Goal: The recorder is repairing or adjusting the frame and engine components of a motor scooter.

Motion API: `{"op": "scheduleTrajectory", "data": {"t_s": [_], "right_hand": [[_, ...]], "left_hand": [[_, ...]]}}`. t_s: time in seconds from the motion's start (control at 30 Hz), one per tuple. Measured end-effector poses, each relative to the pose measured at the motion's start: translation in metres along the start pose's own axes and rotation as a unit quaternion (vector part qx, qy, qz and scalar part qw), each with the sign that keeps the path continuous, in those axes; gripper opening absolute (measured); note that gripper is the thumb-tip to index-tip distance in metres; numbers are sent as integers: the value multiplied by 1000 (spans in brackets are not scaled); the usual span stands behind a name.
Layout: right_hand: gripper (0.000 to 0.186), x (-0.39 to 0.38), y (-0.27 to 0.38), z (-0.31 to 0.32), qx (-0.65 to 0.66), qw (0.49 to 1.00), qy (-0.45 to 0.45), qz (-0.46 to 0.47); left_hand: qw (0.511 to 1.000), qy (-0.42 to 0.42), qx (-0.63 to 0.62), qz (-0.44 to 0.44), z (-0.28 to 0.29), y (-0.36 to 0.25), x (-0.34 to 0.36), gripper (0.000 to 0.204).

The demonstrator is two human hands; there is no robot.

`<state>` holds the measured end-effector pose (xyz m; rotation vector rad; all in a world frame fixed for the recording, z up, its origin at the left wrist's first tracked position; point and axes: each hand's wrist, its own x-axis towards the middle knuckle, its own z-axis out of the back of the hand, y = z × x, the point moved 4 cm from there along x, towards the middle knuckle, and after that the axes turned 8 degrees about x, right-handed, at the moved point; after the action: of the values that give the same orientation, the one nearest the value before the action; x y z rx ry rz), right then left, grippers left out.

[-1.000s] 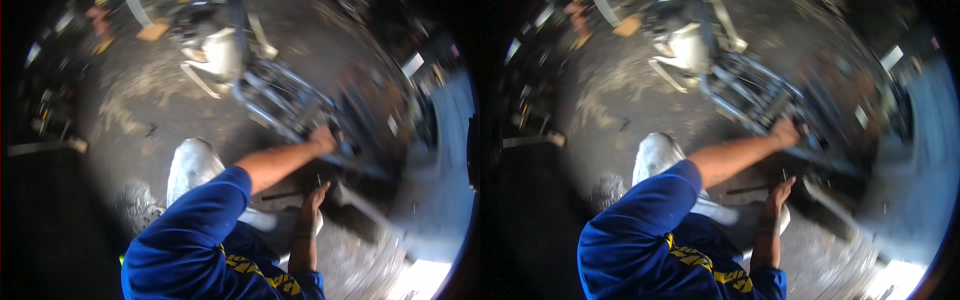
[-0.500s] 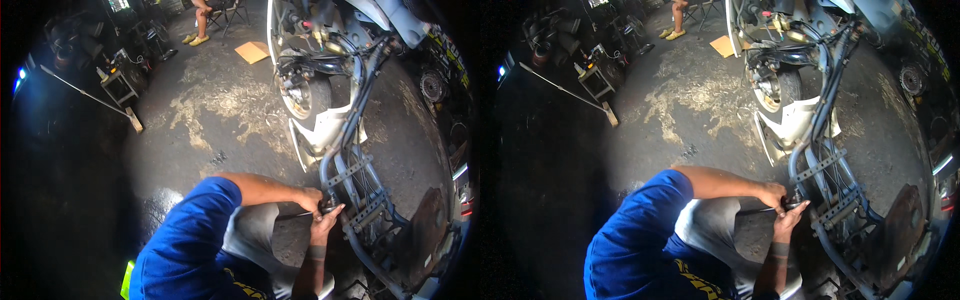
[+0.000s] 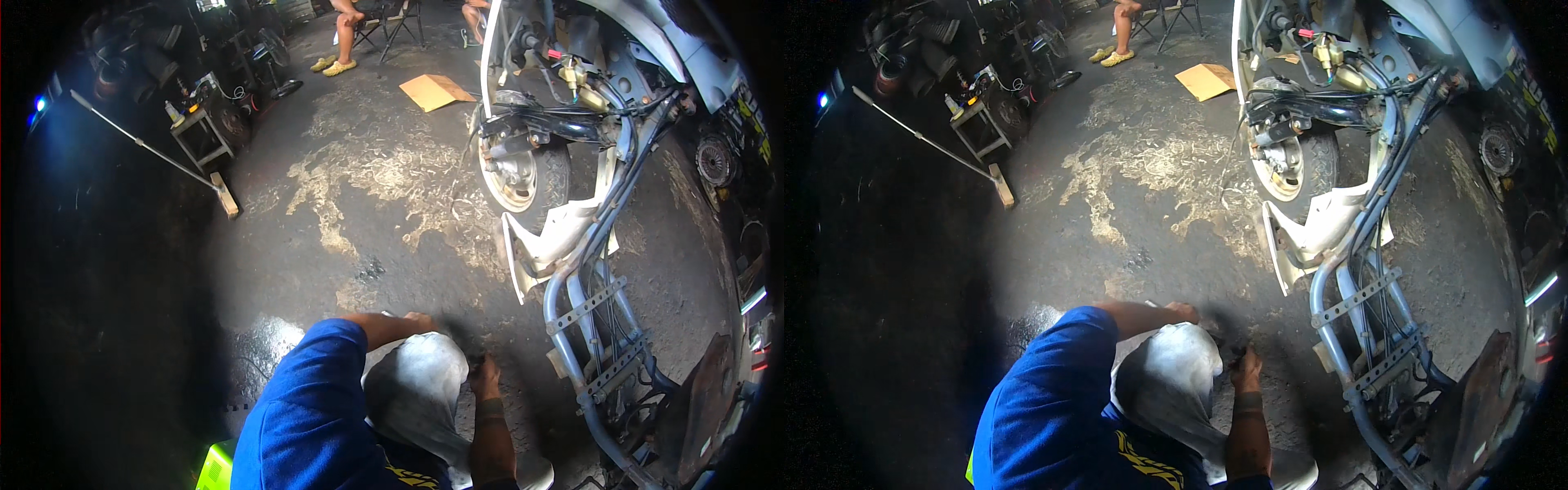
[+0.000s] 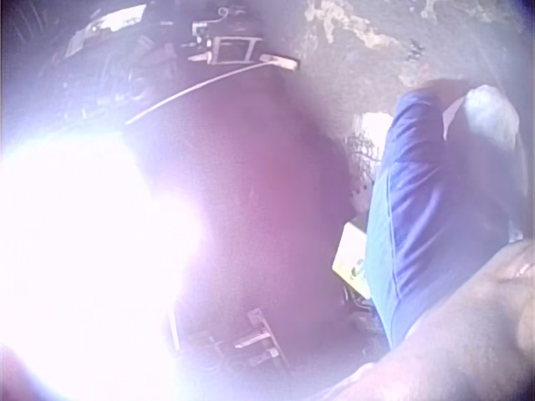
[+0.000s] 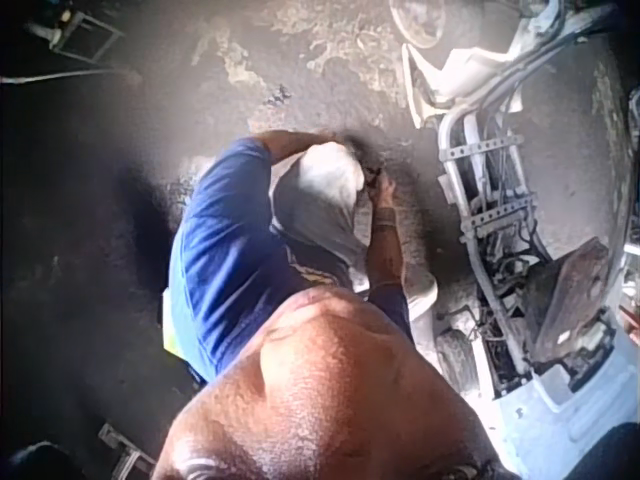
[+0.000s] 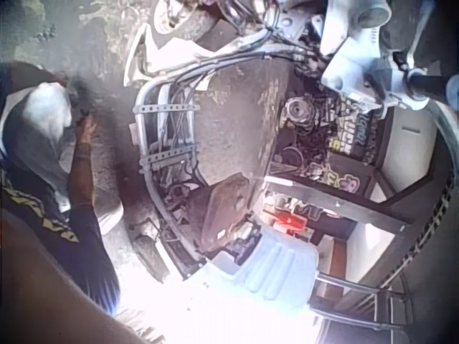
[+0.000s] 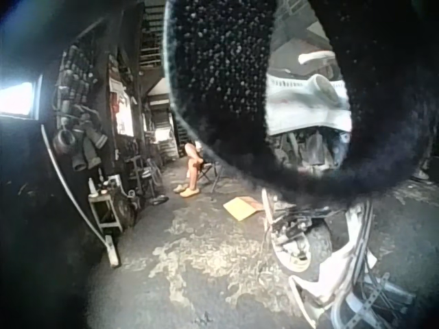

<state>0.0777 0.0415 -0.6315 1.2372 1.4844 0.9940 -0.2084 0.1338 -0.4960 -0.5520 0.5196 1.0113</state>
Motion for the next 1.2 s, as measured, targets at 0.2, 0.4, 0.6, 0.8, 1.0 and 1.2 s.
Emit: {"op": "scheduleTrajectory", "data": {"t_s": [0.2,0.4,0.6,0.8,1.0,1.2], "right_hand": [[20,-2,66,-68,305,901,-230,-205],[32,10,65,-92,-252,967,-5,-29],[44,27,134,-182,-146,957,29,-249],[54,15,151,-215,207,886,54,-411],[51,6,102,-199,281,874,179,-354],[38,-22,88,-153,56,967,126,-213]], "left_hand": [[985,-41,-65,156,-98,81,-48,31],[981,-78,-94,153,-91,92,-31,33],[978,-42,-178,95,-48,104,-22,34],[985,-70,-144,66,-20,113,-30,34],[989,-83,-113,36,-9,110,-38,34],[993,-86,-77,-4,-9,96,-30,34]]}}
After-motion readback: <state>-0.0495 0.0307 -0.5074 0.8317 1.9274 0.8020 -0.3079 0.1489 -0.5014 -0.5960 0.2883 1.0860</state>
